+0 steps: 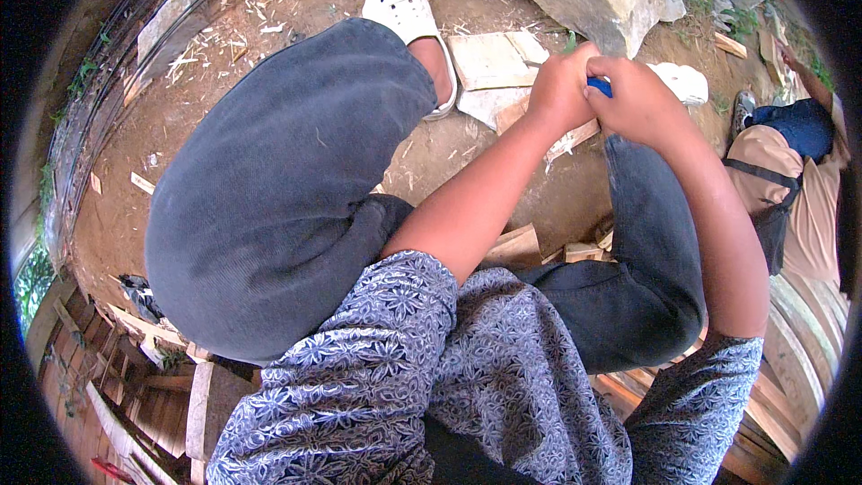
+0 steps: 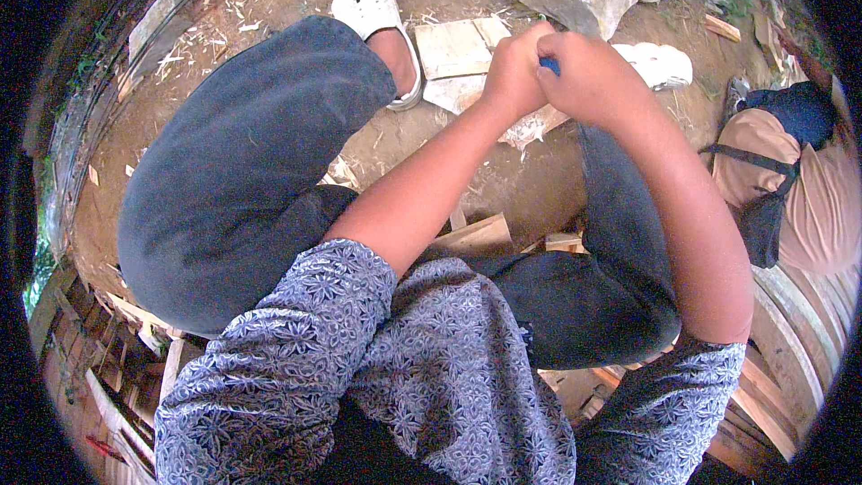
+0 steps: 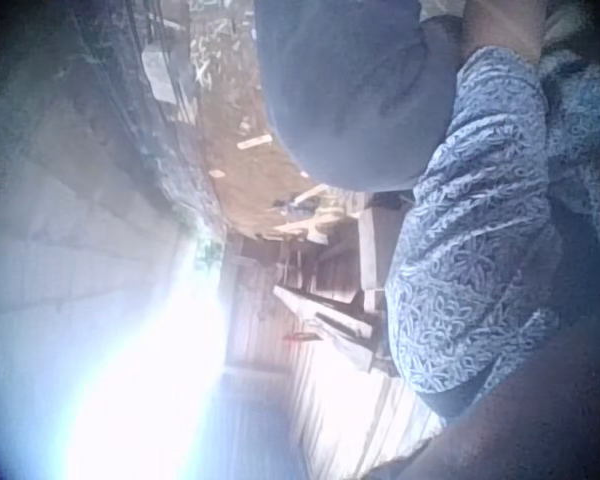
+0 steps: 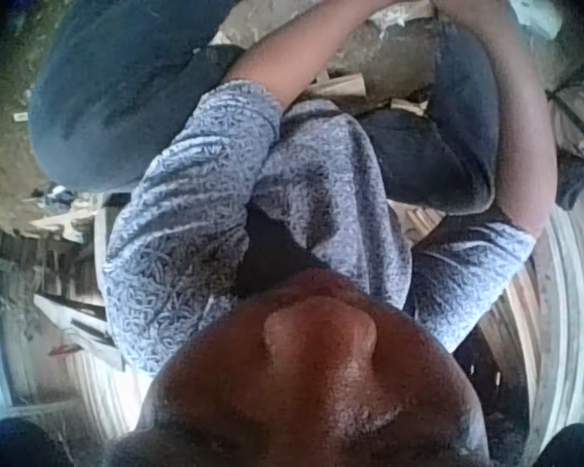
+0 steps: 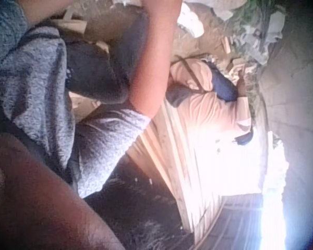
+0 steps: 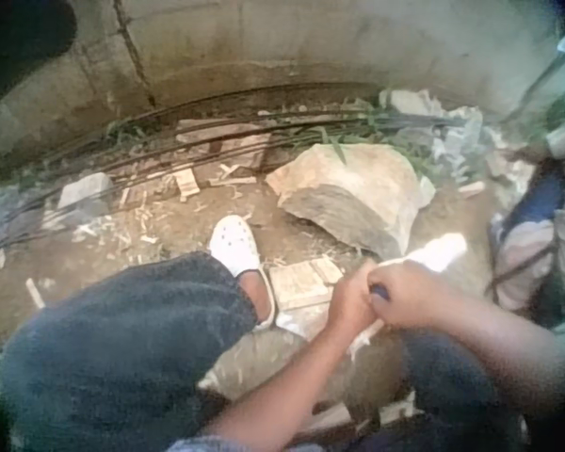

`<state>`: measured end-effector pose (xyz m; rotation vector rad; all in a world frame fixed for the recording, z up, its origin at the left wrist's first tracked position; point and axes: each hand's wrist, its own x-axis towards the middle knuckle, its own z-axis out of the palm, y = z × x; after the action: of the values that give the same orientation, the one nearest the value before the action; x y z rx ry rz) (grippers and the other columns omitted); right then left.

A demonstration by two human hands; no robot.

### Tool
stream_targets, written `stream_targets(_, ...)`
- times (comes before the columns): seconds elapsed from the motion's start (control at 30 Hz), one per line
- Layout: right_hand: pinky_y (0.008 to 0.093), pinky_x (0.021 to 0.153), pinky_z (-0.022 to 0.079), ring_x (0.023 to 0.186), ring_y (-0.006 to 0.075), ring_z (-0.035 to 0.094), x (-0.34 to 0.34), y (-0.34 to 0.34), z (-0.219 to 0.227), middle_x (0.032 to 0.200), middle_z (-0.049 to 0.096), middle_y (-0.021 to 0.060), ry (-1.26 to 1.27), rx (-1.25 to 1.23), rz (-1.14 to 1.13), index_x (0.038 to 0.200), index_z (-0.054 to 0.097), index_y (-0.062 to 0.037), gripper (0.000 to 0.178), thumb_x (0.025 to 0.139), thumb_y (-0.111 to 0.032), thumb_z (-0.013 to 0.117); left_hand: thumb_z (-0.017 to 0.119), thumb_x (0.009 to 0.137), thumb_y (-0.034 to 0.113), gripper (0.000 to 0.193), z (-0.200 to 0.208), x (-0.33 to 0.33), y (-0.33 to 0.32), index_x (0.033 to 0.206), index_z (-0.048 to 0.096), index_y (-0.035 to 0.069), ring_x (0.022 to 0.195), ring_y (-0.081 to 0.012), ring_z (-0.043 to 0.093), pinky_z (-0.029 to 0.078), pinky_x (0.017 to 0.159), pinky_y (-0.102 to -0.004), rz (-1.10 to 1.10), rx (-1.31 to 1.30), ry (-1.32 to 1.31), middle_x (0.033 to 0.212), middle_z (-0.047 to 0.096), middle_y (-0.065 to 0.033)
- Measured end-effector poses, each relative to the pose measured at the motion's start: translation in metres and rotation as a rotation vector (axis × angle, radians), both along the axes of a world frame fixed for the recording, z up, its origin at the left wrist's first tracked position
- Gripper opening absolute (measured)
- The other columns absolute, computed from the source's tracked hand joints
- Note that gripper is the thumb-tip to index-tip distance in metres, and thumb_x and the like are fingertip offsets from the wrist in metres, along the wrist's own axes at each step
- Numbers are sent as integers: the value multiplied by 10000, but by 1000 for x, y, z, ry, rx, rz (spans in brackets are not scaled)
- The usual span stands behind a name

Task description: The person sits on the ground and uses a chisel to carve a rectangular wooden block. They repeatedly strike the chisel to remove wood shavings and shape the block, occasionally rotating it to work on different sides.

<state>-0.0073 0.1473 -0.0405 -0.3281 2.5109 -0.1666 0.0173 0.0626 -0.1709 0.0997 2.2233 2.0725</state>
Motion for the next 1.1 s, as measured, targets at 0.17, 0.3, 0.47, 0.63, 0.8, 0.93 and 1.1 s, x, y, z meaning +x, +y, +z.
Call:
stream_targets(0.17,484,782,515,862,449,654,-5,-6,-11,896,671,260,2,-8,33,943,660,-2,208,817,-165,631,746,715,139,275,-10,-2,-5,934,592,77,880,-433,670,538,724,-478,31,30,2,850,690,-212)
stream_targets(0.3,484,777,518,862,448,655,-13,-9,-16,871,672,255,35,-11,69,895,660,6,201,800,-168,628,746,717,130,244,-12,-6,-6,897,595,66,882,-424,671,539,726,-460,72,67,70,854,690,-210)
stream_targets(0.47,469,775,531,868,418,680,-15,-2,-18,887,690,250,6,-55,-4,907,699,-13,260,749,-216,668,787,695,123,309,-18,-8,7,959,638,64,930,-402,682,541,785,-420,78,150,91,921,701,-207)
stream_targets(0.63,454,802,550,898,385,705,-3,-6,-18,923,715,233,31,-86,-61,939,731,-49,343,697,-293,722,818,698,109,383,-56,-15,3,1033,650,30,947,-204,690,523,843,-346,-31,38,201,991,720,-131)
stream_targets(0.8,429,781,548,887,366,704,21,25,-54,914,725,184,64,-150,-302,914,738,-137,209,732,-139,635,782,736,90,313,-21,-3,3,1014,646,41,928,-197,683,517,833,-331,-220,81,184,979,722,-115)
stream_targets(0.93,430,826,567,934,347,713,29,22,-63,969,734,192,88,-230,-351,936,766,-111,288,680,-233,712,781,754,120,317,-35,-4,-8,1032,646,53,974,-287,699,520,848,-347,-317,-83,199,1036,728,-125)
stream_targets(1.1,438,834,568,990,335,708,28,43,-64,1064,731,179,43,-182,-345,1016,765,-77,332,717,-183,666,836,752,284,550,24,-46,-35,1214,616,82,1122,-350,649,513,937,-417,-814,-667,412,1210,680,-165)
